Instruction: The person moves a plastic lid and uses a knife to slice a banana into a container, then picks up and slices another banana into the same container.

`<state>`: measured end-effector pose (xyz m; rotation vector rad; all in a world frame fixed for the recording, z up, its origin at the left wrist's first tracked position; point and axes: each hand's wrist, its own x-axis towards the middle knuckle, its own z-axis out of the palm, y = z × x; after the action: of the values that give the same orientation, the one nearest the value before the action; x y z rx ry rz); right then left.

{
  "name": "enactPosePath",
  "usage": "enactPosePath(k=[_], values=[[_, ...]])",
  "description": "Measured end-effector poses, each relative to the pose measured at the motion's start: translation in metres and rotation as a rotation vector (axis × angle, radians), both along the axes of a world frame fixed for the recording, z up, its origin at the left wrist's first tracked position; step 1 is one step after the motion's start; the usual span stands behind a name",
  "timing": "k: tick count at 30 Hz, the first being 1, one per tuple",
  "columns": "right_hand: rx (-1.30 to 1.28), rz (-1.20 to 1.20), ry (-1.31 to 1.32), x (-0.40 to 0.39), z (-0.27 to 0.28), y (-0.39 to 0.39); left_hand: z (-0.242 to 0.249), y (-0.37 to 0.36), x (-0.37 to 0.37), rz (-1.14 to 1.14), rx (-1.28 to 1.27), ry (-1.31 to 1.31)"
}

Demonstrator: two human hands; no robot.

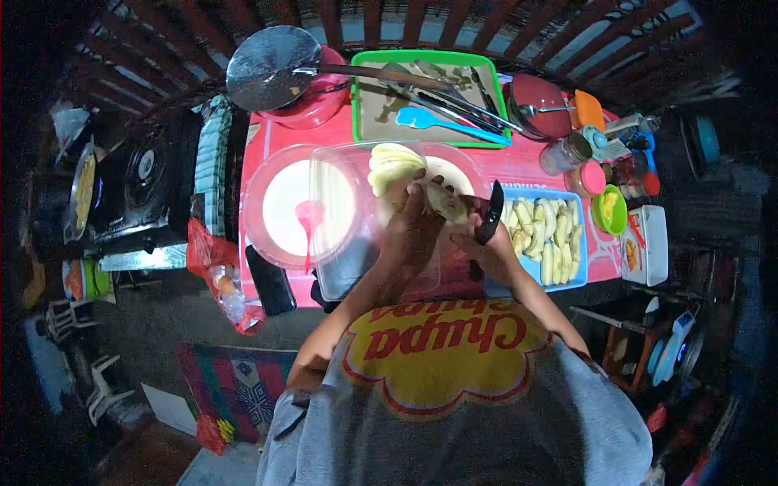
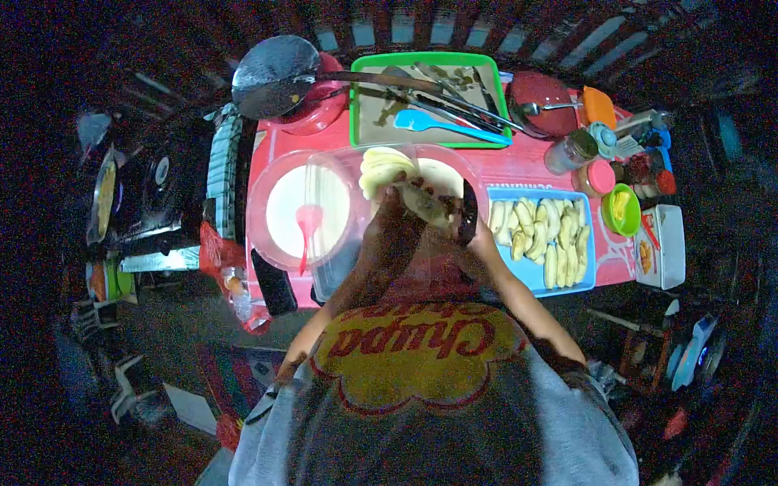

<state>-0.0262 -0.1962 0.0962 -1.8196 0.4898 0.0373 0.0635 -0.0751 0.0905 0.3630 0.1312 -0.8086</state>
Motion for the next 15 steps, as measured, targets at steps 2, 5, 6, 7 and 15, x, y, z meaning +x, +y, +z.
enactPosePath(k=[2, 5, 6, 7, 15], values=[[-0.116, 0.045, -0.152, -0.003, -0.036, 0.004, -0.001, 0.008, 0.006, 0.049, 0.058, -0.060], [-0.126, 0.023, -0.116, 0.001, -0.007, 0.025, 0.003, 0.022, 0.014, 0.130, 0.166, -0.097], [-0.106, 0.013, -0.081, 0.003, 0.002, 0.031, 0.005, 0.027, 0.017, 0.159, 0.211, -0.074], [-0.187, 0.051, -0.163, 0.002, -0.002, 0.027, 0.003, 0.031, 0.022, 0.169, 0.218, -0.077], [-0.366, 0.195, -0.060, 0.019, 0.009, 0.074, 0.010, 0.054, 0.056, 0.251, 0.191, 0.110]])
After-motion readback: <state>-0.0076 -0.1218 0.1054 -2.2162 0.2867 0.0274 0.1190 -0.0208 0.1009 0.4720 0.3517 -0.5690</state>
